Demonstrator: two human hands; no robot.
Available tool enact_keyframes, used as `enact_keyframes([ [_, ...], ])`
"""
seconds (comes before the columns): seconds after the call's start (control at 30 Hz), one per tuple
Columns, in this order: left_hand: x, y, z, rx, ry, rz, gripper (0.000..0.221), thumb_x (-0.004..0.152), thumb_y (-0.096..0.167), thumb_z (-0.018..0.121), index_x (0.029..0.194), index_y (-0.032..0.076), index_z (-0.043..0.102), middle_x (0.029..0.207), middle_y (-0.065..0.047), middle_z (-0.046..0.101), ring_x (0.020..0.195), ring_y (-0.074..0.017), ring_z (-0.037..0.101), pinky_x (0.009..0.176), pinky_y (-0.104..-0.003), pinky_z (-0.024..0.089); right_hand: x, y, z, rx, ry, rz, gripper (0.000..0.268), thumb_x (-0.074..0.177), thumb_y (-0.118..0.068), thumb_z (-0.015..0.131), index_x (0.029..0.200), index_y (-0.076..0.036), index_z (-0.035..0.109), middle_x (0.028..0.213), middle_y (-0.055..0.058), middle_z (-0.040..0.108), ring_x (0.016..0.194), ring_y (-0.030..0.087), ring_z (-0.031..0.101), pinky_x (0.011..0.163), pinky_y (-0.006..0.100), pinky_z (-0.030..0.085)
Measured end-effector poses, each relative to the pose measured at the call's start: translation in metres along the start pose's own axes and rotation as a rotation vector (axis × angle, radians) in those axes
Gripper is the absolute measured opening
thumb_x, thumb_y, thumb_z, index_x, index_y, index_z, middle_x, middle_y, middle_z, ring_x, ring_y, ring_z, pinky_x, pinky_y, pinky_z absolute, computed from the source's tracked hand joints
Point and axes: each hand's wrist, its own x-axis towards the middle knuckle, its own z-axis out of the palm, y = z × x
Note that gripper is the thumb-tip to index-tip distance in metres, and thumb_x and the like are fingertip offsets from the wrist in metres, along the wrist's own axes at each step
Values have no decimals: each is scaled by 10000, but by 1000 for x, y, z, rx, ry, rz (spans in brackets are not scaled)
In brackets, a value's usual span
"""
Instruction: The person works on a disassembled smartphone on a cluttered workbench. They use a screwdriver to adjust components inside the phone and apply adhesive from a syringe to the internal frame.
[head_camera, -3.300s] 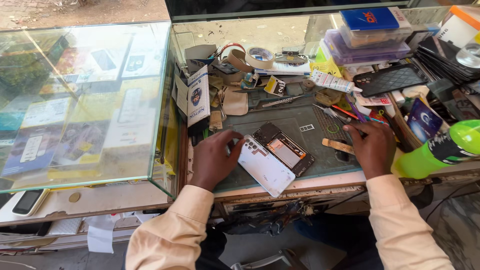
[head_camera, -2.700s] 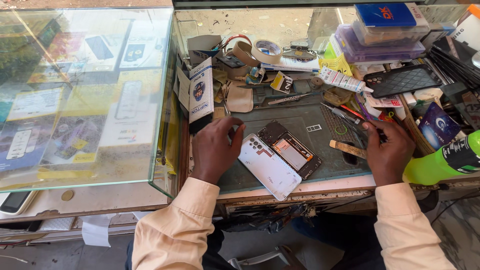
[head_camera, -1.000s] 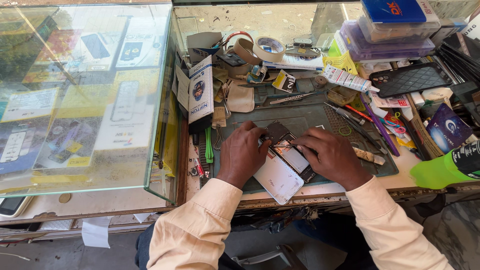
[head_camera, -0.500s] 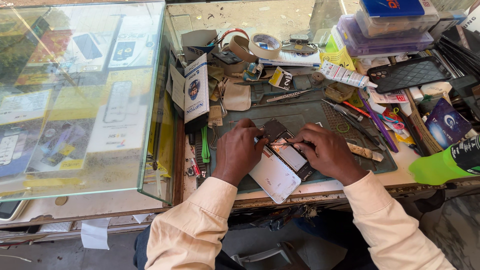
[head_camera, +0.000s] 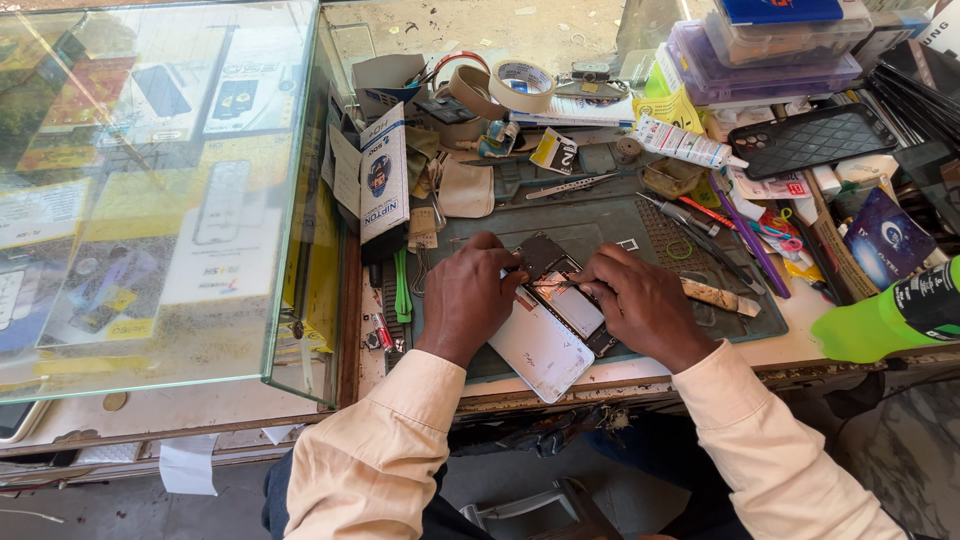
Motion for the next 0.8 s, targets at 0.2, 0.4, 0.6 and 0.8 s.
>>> enact_keyframes([
  [0.2, 0, 2, -3, -9, -4, -19, 185, 857, 312, 770, 968, 175, 825, 1017, -8, 721, 828, -281, 727, 718, -442, 563, -1, 7, 5, 83, 25, -12, 109, 875, -36, 678, 969, -65, 632, 933, 71, 662, 851, 326, 683, 668, 438, 511],
  [0.4, 1, 7, -16, -15, -35, 0, 268, 778, 335, 828, 1000, 187, 812, 1002, -23, 712, 834, -291, 725, 700, -447, 560, -1, 3, 3, 107, 35, -4, 99, 889, -59, 688, 980, -74, 652, 941, 72, 667, 857, 324, 686, 677, 427, 522],
  [0.6, 0, 7, -11, 11, -18, 61, 270, 829, 298, 793, 1078, 197, 789, 1029, -42, 687, 821, -294, 722, 685, -444, 558, -2, 1, 2, 119, 50, 8, 88, 905, -93, 700, 989, -86, 676, 944, 61, 674, 838, 302, 691, 678, 409, 527],
  [0.8, 0, 1, -6, -10, -2, 70, 169, 871, 289, 759, 1001, 182, 778, 1029, -30, 684, 878, -283, 720, 705, -443, 554, -6, 3, -4, 187, 149, 16, 124, 926, -70, 708, 1047, -85, 731, 922, 67, 659, 751, 217, 639, 637, 345, 498],
])
